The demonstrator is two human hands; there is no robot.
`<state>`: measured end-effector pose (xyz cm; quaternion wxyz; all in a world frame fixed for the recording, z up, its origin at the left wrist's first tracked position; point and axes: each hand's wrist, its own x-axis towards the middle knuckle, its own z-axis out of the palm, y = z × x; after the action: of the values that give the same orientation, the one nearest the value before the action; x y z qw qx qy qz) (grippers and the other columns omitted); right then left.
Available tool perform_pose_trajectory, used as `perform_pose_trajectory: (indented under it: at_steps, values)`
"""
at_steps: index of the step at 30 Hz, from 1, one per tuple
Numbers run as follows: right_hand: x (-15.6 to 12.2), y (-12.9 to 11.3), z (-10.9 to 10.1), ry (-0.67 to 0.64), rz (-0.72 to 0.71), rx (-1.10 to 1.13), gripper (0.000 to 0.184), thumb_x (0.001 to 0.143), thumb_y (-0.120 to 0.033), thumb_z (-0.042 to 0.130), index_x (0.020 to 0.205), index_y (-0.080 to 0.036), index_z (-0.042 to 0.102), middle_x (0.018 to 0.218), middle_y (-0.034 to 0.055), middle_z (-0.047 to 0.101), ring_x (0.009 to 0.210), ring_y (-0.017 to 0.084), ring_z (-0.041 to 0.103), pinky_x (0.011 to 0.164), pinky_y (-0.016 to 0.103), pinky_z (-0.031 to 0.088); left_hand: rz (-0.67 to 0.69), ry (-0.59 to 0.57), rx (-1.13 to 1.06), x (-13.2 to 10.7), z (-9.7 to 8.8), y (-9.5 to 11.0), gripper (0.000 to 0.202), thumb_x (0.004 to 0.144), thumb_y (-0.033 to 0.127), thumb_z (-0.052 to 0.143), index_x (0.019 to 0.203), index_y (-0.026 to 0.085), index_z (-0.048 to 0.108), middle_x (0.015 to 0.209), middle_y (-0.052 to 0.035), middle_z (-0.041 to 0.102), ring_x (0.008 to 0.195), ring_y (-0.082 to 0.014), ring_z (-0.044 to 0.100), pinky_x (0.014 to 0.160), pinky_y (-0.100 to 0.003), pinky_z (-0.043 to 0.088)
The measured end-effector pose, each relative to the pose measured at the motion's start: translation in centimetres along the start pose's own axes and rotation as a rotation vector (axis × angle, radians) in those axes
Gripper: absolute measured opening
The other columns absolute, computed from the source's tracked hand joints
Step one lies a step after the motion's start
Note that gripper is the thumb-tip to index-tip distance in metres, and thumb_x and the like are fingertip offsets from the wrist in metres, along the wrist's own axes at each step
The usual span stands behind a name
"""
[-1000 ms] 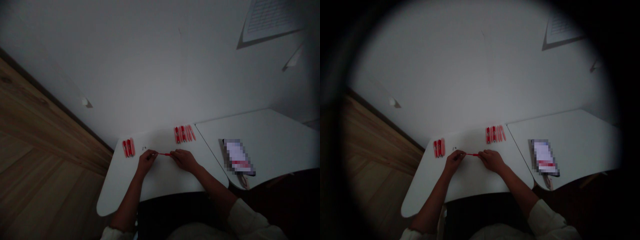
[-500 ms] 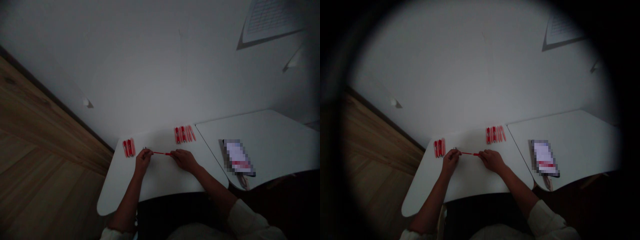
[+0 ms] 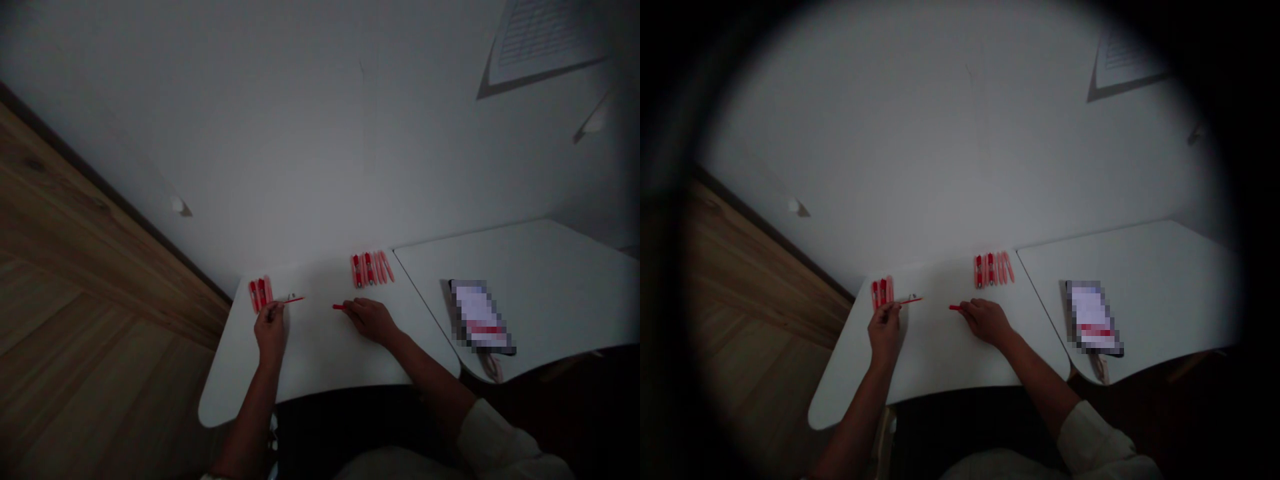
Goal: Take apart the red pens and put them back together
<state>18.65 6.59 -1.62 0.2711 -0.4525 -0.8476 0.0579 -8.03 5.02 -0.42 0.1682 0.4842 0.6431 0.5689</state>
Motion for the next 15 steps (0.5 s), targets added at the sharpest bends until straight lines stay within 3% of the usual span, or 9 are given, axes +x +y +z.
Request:
perform_pose_trajectory:
  at_steps: [4, 9, 15]
  values:
    - [0.0, 0.0, -0.1, -0.004, -0.001, 0.007, 0.035, 0.098, -0.039, 0.032, 0.109, -0.022, 0.060, 0.084, 0.0049, 0.064, 0.077, 0.014, 0.059, 0.066, 0.023, 0.038, 0.087, 0.113, 0.265, -0.6, 0.0, 0.9, 0.025, 0.080, 0.040, 0.054, 0.090, 0.019, 0.064, 0.082, -0.0024, 0.064, 0.065, -0.0145, 0.056, 0.065, -0.026, 0.046]
    - [0.0, 0.0, -0.1, -0.001, 0.001, 0.007, 0.035, 0.097, -0.039, 0.032, 0.109, -0.022, 0.060, 0.085, 0.0043, 0.064, 0.077, 0.014, 0.058, 0.066, 0.023, 0.038, 0.188, 0.015, 0.608, -1.8, 0.2, 2.2, 0.018, 0.082, 0.034, 0.051, 0.085, 0.020, 0.063, 0.088, -0.0053, 0.063, 0.077, -0.0191, 0.059, 0.070, -0.030, 0.044]
    - [0.0, -0.1, -0.2, -0.008, -0.002, 0.012, 0.035, 0.098, -0.039, 0.032, 0.110, -0.023, 0.060, 0.083, 0.0041, 0.064, 0.077, 0.014, 0.058, 0.066, 0.023, 0.038, 0.104, -0.094, 0.890, -3.0, 1.0, 2.5, 0.019, 0.083, 0.036, 0.050, 0.087, 0.022, 0.062, 0.095, -0.0073, 0.058, 0.072, -0.0197, 0.059, 0.059, -0.029, 0.041]
